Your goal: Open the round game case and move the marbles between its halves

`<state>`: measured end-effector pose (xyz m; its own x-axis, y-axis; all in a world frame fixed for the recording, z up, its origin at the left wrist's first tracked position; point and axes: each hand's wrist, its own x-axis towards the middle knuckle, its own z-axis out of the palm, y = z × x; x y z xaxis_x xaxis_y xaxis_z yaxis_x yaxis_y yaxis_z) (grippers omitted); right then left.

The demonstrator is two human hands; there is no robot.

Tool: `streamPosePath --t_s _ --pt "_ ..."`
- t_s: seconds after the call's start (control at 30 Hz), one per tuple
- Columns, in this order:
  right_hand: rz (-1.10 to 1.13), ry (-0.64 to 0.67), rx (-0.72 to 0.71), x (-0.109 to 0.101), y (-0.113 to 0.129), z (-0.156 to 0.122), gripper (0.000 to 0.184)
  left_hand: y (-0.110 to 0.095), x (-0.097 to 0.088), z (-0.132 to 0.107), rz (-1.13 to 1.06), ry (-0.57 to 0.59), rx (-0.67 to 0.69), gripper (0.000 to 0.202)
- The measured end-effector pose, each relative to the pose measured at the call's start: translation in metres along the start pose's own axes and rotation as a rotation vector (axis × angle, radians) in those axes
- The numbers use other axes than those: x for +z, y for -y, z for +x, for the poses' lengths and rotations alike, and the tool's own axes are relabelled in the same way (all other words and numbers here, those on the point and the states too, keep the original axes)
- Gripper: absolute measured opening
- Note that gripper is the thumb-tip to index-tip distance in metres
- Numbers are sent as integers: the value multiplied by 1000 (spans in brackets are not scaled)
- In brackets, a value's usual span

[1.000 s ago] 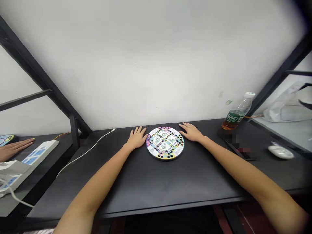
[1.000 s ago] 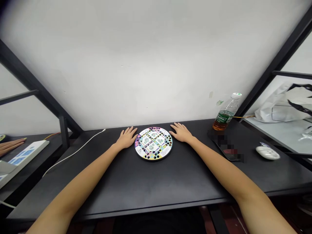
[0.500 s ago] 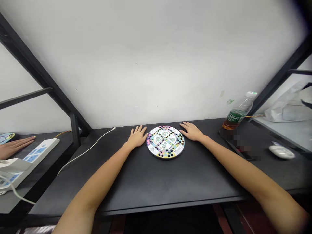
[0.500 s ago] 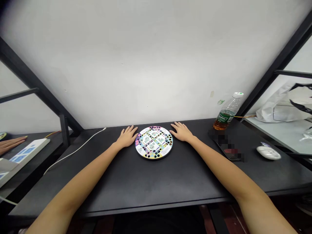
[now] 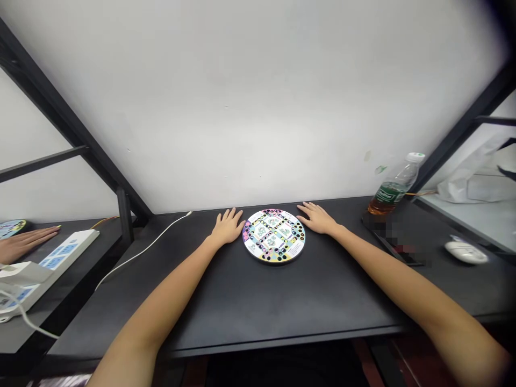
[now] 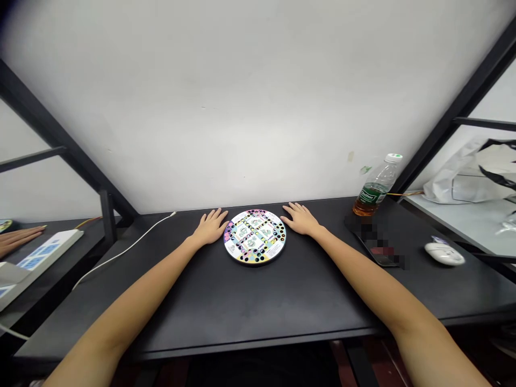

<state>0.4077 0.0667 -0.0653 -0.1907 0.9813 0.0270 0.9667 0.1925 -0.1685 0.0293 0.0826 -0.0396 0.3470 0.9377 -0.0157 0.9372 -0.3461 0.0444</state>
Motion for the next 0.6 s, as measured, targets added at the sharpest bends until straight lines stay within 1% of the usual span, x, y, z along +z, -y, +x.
streamPosePath --t_s 0.37,0.6 --pt "-6 -3 -3 2 -2 1 79 2 2 1 -1 -4 4 66" --pt "1 -4 -3 1 0 0 80 0 -1 0 -3 5 -3 66"
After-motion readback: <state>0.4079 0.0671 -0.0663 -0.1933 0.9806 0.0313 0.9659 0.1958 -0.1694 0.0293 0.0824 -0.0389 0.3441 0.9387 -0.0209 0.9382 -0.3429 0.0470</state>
